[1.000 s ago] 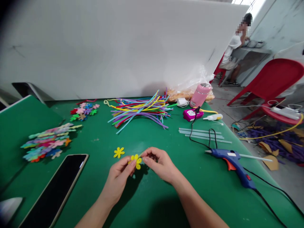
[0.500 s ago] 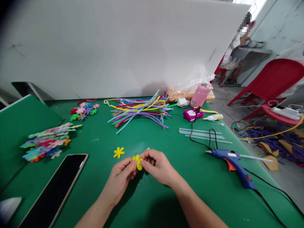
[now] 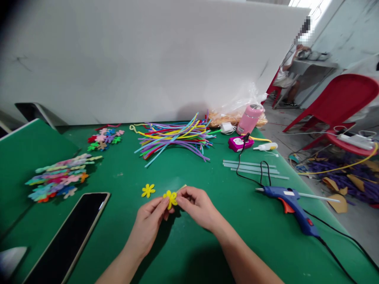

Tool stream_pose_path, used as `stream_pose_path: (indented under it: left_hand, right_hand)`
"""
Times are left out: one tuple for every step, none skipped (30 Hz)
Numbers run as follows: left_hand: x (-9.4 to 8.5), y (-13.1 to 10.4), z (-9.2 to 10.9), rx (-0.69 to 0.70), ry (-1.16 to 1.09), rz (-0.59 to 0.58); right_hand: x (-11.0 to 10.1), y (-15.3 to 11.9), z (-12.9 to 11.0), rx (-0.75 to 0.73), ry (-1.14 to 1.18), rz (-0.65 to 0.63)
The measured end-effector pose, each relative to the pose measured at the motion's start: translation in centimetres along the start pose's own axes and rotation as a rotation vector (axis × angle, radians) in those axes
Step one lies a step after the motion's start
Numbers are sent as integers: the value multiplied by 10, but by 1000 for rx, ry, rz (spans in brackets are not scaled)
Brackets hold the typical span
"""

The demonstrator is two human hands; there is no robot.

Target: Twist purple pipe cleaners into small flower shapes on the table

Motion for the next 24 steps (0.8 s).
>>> stream_pose_path:
  left_hand:
    - [0,0,0,1,4,-5]
    - [1,0,-1,-3,4,-14]
    - [2,0,-2,-9,-1,-26]
    - [3,0,-3,-17,-12,-40]
    - [4,-1,-4,-23,-30,-53]
    - [4,-1,-5,-26,-54,-63]
    - [5,-1,-5,-24,-84,-65]
    - [5,-1,-4,-18,-111,-64]
    - [5,-1,-3,-11,-131,-62]
    - [5,-1,-2,-9,-143,-60]
    - [5,-1,-2,-14,-152,-58]
    - [5,0,-1,-27,-161,-57]
    - [6,0,-2,-44,-174,-57]
    - [6,0,-2,-61,-195,-56]
    - [7,0,-2,-73,-222,-51]
    - [7,0,-2,-78,-249,-47]
    - [7,0,-2,-79,-270,-42]
    - [7,0,-2,-75,-284,-34]
    - [7,1,-2,-69,-291,-26]
    - [7,1,-2,-61,-293,-17]
    - [7,1,-2,-53,-288,-10]
    - [7,1,-1,-47,-278,-9]
    - [8,1,0,-44,-265,-14]
    - [9,0,1,-45,-252,-27]
  right_hand:
    - [1,0,0,3,13,1]
    - [1,0,-1,6,15,10]
    - [0,0,-1,7,4,25]
    - [-1,0,-2,7,-14,39]
    - [-2,0,-3,8,-32,47]
    - [-3,0,-3,15,-47,48]
    - [-3,0,-3,26,-59,40]
    - [-2,0,-2,39,-70,27]
    - [-2,0,-1,50,-80,13]
    - [-2,0,-1,56,-85,1]
    - [-1,0,0,56,-84,-7]
    - [-2,0,0,50,-75,-11]
    - [-2,0,0,42,-59,-10]
    - [-3,0,0,36,-37,-5]
    - [-4,0,1,34,-13,1]
    - [-5,1,2,38,12,5]
    - [-5,1,3,43,40,4]
    - [-4,1,4,46,69,-2]
    - [-2,0,4,48,96,-13]
    - [-1,0,5,45,118,-23]
    - [1,0,5,41,133,-26]
    - [1,0,5,36,141,-21]
    - [1,0,5,32,146,-9]
    - [1,0,5,30,150,5]
Point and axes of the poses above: each hand's wrist, its own y-axis towards the middle knuckle, its own x-axis out of the palm, z = x × y, the point moved 8 cm from there along y, towards the middle knuckle, and after that the axes turned 1 degree about -z, right-handed, at the moved point
